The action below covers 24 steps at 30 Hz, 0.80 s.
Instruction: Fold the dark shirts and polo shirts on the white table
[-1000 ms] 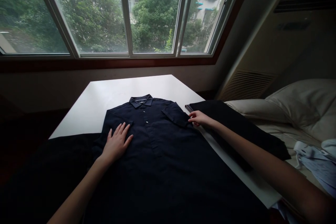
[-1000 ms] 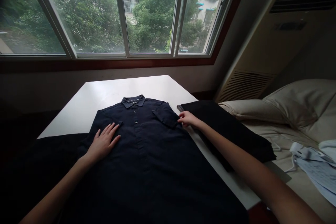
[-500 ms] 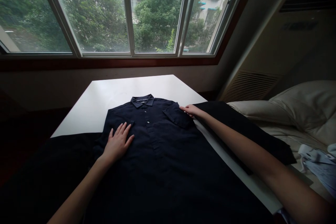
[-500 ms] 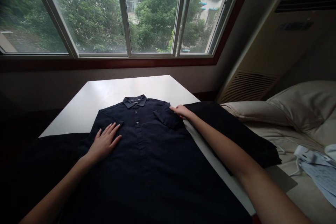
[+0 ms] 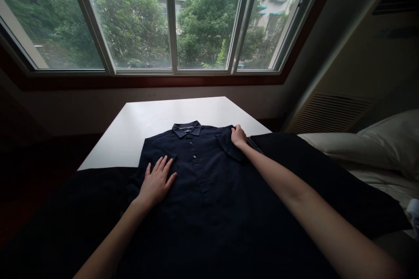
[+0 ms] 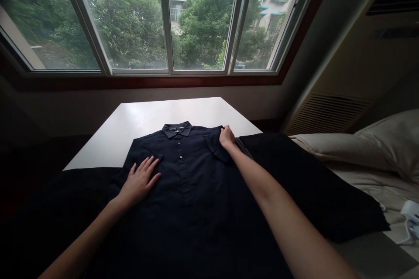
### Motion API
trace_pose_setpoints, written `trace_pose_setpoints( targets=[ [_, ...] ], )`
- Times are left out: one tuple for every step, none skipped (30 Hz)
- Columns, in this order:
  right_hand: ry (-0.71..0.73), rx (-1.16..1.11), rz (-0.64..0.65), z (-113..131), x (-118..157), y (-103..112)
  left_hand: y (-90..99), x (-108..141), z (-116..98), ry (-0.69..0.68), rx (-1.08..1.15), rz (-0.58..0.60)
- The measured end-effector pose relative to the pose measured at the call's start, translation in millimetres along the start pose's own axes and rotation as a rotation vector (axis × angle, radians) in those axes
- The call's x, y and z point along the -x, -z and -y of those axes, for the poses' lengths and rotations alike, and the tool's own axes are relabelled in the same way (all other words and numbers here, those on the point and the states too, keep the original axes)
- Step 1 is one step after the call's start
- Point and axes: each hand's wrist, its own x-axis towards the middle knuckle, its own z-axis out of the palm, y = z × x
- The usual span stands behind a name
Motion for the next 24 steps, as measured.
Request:
trace_pose_setpoints(
  targets=[
    [0.013,0.010,-0.005,-2.6,0.9,-1.3,-0.4,0.0,0.3,0.000,0.004,-0.002],
    [0.032,0.020,-0.003,-4.8,1.5,-2.3,-0.5,0.0,0.4,0.001,0.008,-0.003],
    [0.055,0.031,0.001,-6.5,1.8,-2.9,-0.3,0.0,0.5,0.000,0.011,-0.003],
    [0.080,0.041,0.004,-7.3,2.1,-3.1,0.0,0.0,0.3,-0.001,0.013,-0.002],
    [0.105,0.050,0.000,-7.3,2.4,-2.9,0.6,0.0,0.1,-0.001,0.014,0.000],
    [0.129,0.059,-0.012,-6.4,2.9,-2.4,1.2,0.1,-0.3,-0.001,0.015,0.002],
    [0.152,0.065,-0.028,-4.9,3.8,-1.7,1.9,0.1,-0.7,0.000,0.014,0.004],
    [0.185,0.071,-0.049,-3.2,5.2,-1.1,2.6,0.2,-1.2,0.003,0.014,0.006],
    [0.235,0.076,-0.072,-1.6,7.1,-0.7,3.2,0.2,-1.7,0.006,0.014,0.006],
    [0.303,0.077,-0.092,-0.4,9.3,-0.9,3.8,0.2,-2.1,0.007,0.014,0.007],
    [0.380,0.076,-0.098,0.1,11.5,-1.7,4.4,0.2,-2.5,0.008,0.015,0.007],
    [0.455,0.073,-0.082,-0.4,13.5,-3.2,4.9,0.2,-2.8,0.009,0.015,0.008],
    [0.511,0.073,-0.035,-1.8,14.9,-5.3,5.5,0.2,-3.1,0.008,0.016,0.010],
    [0.538,0.075,0.034,-4.0,15.3,-7.9,6.1,0.2,-3.3,0.007,0.015,0.014],
    [0.533,0.080,0.111,-7.0,14.6,-10.7,6.7,0.1,-3.5,0.007,0.014,0.020],
    [0.508,0.088,0.178,-10.3,12.8,-13.4,7.3,0.0,-3.7,0.008,0.011,0.026],
    [0.476,0.096,0.222,-13.8,10.2,-15.8,7.8,0.0,-3.9,0.009,0.008,0.032],
    [0.444,0.101,0.242,-17.2,6.9,-17.8,8.1,0.0,-3.9,0.009,0.004,0.035],
    [0.418,0.104,0.244,-20.3,3.4,-19.2,8.1,-0.1,-3.9,0.010,0.002,0.035],
    [0.400,0.106,0.240,-22.9,0.0,-20.1,7.9,-0.1,-3.7,0.011,0.001,0.033],
    [0.386,0.108,0.241,-25.0,-3.0,-20.5,7.4,-0.1,-3.4,0.011,0.002,0.028],
    [0.377,0.110,0.243,-26.4,-5.4,-20.4,6.7,-0.2,-3.1,0.011,0.004,0.024],
    [0.371,0.111,0.243,-27.3,-6.9,-20.1,5.9,-0.2,-2.7,0.011,0.007,0.020],
    [0.369,0.111,0.241,-27.5,-7.7,-19.4,5.2,-0.2,-2.4,0.009,0.012,0.018]
  ],
)
